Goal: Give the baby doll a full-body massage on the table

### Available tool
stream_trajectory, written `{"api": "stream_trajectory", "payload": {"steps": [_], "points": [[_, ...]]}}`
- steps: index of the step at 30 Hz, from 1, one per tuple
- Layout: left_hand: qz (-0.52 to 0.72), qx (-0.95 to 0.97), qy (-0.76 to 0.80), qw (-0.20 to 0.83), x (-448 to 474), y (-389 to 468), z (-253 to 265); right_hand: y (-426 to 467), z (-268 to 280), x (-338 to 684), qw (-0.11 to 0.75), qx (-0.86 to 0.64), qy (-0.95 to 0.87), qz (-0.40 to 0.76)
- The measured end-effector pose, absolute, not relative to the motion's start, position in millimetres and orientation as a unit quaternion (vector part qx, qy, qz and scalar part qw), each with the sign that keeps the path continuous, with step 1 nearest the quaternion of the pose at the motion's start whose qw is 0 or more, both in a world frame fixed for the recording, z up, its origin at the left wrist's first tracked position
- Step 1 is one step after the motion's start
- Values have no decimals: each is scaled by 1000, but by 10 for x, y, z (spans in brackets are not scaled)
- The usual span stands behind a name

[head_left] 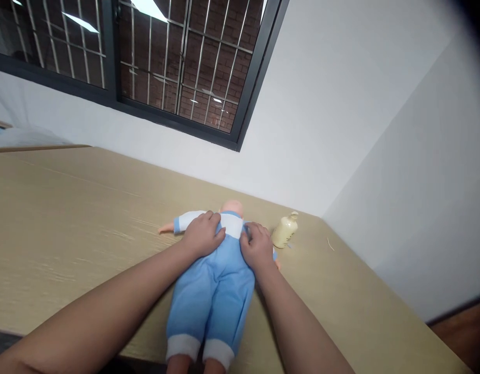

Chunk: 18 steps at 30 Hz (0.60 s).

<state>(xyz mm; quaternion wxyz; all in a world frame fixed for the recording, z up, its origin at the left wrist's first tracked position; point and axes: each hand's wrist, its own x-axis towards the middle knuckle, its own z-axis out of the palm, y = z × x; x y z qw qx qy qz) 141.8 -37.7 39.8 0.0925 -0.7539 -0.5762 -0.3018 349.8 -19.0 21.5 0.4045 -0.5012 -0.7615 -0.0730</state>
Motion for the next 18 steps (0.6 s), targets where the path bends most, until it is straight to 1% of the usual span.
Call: {"api": "stream_trajectory", "payload": {"steps": [2,6,9,12,18], "points": [[-279,-737,-612,71,1330,-341,436,-202,282,3577,368,-546,-750,-61],[-168,-722,-670,-19,1163,-236,474,-222,332,3618,269,-588,-762,-41],[-134,-729,-666,-80,1126,-211,448,-233,274,3562,237,-601,-763,-24],[-153,-730,-653,-135,1150,-213,382,-223,196,3520,234,-611,-756,17],[-277,-728,-592,-208,1201,-165,218,-204,135,3517,276,-596,-748,91]]}}
